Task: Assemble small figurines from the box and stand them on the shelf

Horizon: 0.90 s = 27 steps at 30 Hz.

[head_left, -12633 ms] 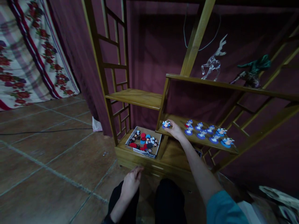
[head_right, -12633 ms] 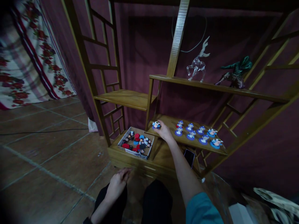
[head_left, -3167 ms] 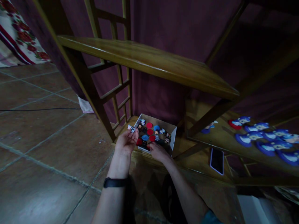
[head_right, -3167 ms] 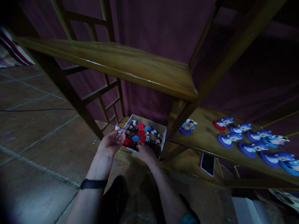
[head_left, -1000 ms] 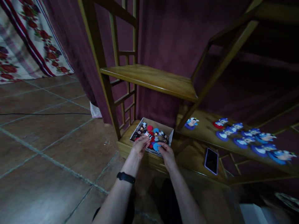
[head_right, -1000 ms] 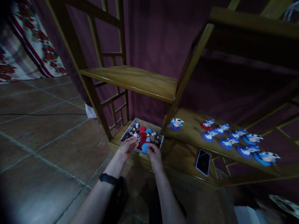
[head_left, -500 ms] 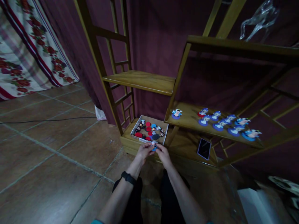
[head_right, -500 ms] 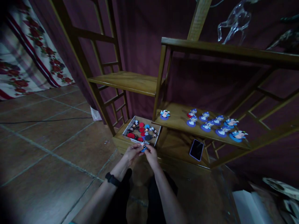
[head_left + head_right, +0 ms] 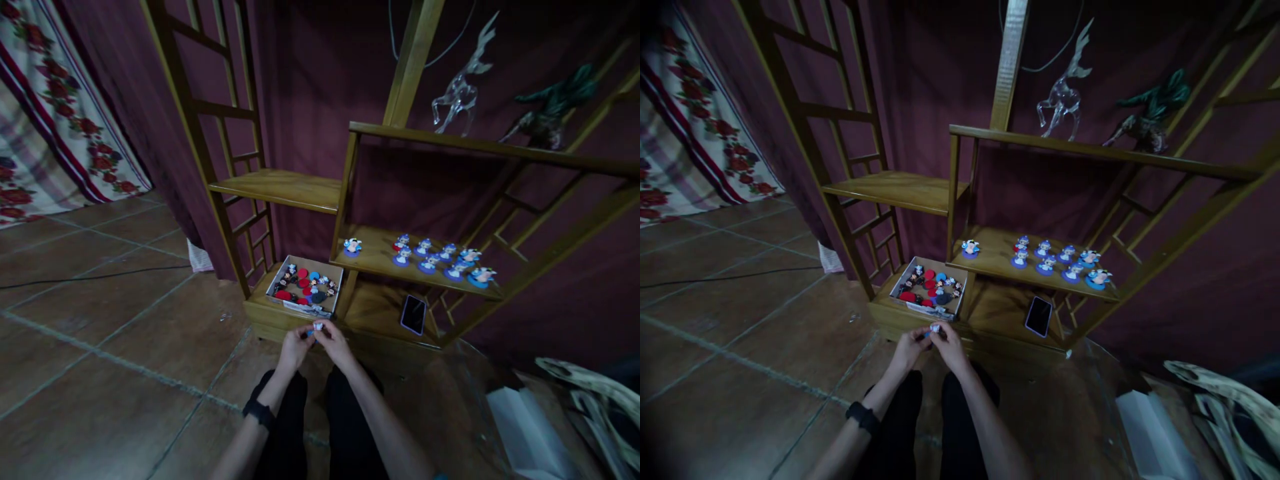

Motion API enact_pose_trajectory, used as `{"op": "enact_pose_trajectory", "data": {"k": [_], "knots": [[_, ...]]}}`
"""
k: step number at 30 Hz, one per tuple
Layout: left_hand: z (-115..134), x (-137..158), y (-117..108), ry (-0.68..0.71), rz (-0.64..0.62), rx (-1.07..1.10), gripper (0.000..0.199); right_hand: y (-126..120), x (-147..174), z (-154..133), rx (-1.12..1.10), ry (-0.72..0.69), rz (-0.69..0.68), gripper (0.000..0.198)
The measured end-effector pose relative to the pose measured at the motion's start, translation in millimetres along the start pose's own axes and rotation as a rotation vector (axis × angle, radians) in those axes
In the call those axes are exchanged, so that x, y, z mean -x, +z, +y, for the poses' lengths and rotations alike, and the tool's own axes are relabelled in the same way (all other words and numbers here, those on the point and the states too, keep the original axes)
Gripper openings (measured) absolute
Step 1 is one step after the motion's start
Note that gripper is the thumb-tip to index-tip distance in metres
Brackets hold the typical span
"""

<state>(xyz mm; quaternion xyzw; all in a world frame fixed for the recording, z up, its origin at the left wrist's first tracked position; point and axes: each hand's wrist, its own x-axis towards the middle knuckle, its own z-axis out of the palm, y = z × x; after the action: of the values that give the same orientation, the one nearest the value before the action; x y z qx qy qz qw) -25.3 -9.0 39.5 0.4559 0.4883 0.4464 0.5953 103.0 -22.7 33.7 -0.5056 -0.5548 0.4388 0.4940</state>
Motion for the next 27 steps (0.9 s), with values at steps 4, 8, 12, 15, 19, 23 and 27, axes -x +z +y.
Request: {"op": "enact_pose_trajectory", "data": {"k": [4,8,12,15,19,23,27], "knots": [[2.7,12.4,8.0,-0.036,0.033,0.172,0.034,-6.3,8.4,-4.8,0.036,-0.004,0.051,0.021],[7.0,22.6,8.3,-0.085,0.036,0.309,0.045,-5.2,10.9,-4.3,0.033,0.0,0.097,0.02],[7.8,25.2,2.9,-0.119,0.072,0.363,0.049,-0.4,9.4,-1.5,0.007,0.007,0.109,0.02],[7.1,22.4,0.0,-0.17,0.1,0.415,0.044,2.5,5.7,2.1,-0.042,0.014,0.111,0.021],[7.7,18.0,-1.4,-0.225,0.116,0.487,0.034,3.1,0.6,8.3,-0.133,0.024,0.12,0.024],[7.0,16.7,-2.1,-0.223,0.058,0.486,0.027,-0.5,0.0,13.0,-0.212,0.06,0.147,0.03],[2.4,15.2,-3.0,-0.221,0.061,0.487,0.023,-3.1,1.2,15.8,-0.247,0.081,0.126,0.032]]}}
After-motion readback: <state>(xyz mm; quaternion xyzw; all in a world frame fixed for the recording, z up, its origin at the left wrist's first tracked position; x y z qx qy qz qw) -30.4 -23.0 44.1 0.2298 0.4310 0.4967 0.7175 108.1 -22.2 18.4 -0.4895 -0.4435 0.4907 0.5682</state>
